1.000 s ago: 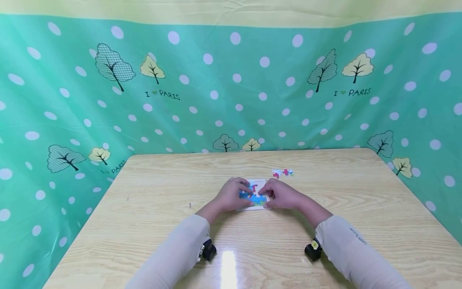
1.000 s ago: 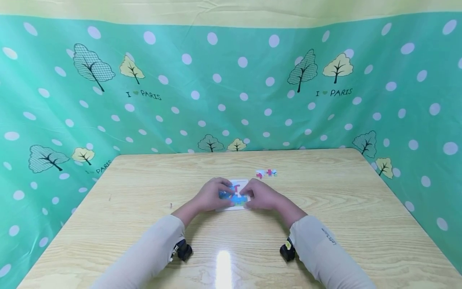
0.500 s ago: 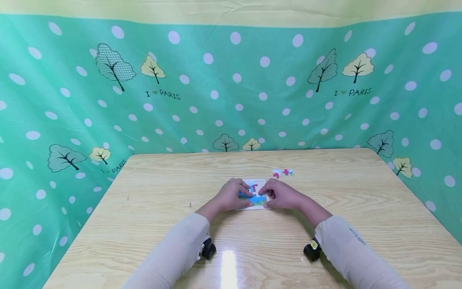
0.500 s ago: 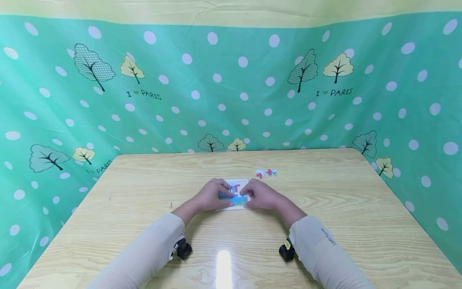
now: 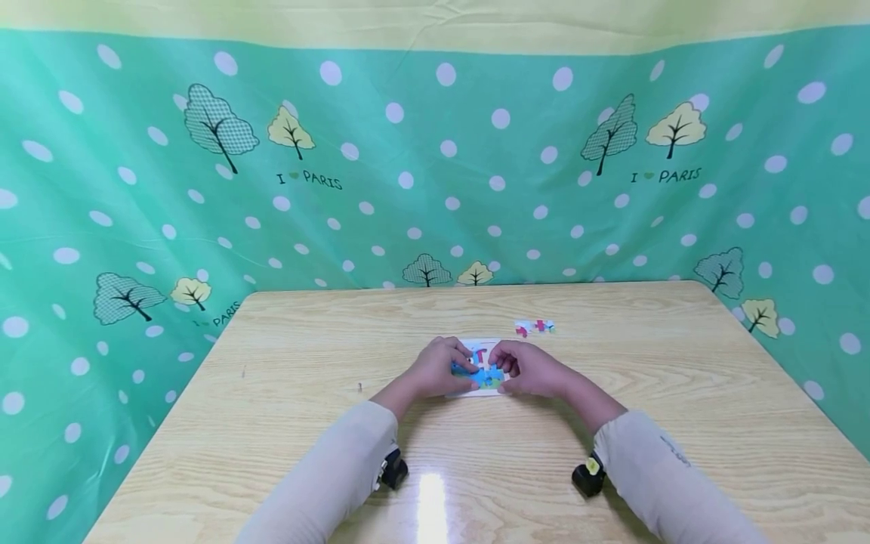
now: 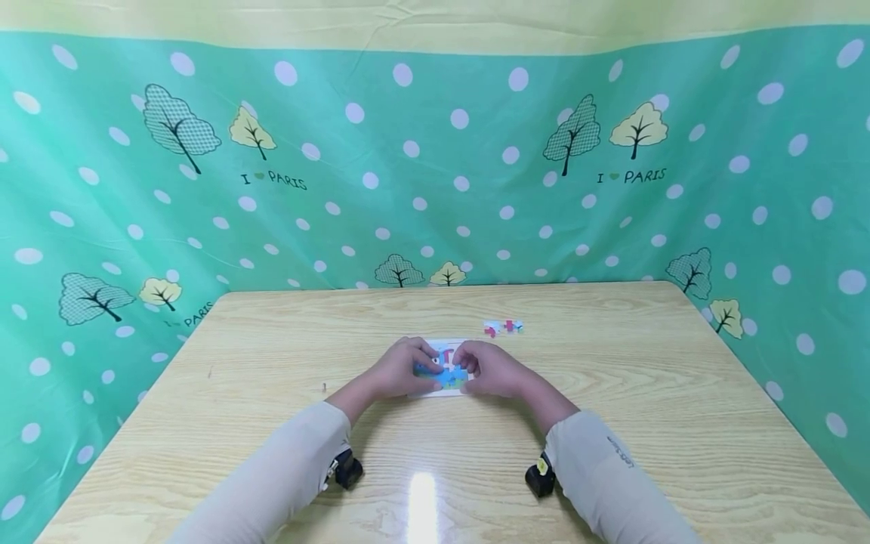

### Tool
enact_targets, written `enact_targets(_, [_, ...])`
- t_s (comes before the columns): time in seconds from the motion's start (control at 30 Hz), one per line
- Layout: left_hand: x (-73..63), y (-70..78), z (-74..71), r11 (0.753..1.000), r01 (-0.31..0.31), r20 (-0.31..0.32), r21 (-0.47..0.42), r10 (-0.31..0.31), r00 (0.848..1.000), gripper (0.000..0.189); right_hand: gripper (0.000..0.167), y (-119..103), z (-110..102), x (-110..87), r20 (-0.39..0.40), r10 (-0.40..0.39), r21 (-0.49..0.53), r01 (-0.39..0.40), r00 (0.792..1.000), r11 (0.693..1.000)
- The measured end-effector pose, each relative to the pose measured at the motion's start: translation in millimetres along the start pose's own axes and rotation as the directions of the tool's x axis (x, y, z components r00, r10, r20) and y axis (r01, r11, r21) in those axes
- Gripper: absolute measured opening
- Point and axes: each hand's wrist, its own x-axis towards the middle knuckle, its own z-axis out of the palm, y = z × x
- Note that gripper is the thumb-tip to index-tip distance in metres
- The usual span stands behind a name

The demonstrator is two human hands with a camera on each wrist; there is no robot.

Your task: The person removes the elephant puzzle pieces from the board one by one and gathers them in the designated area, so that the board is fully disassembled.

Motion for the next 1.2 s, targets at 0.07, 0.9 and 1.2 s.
enact_targets(0.07, [-0.2,1.4,-0.4,1.0,0.006,0.002,-0.006,-0.006,1.0,0.023,0.033,-1,0,-1.0,-0.01,0.003,0.01,-0.003,1.0,1.0])
enact_targets(0.9, [-3.0,5.3,-1.4,0.998,0.06,0.017,-0.023,-0.059,0.998,0.022,0.023,12,-18,-16.6,-0.192,0.039,0.268,0.014,0.981,0.963])
enact_targets(1.2, [-3.2,5.4,-0.3,0.997,0.068,0.013,-0.028,-0.068,0.998,0.022,0.029,15,-28,-29.5,-0.244,0.082,0.259,-0.016,0.966,0.966])
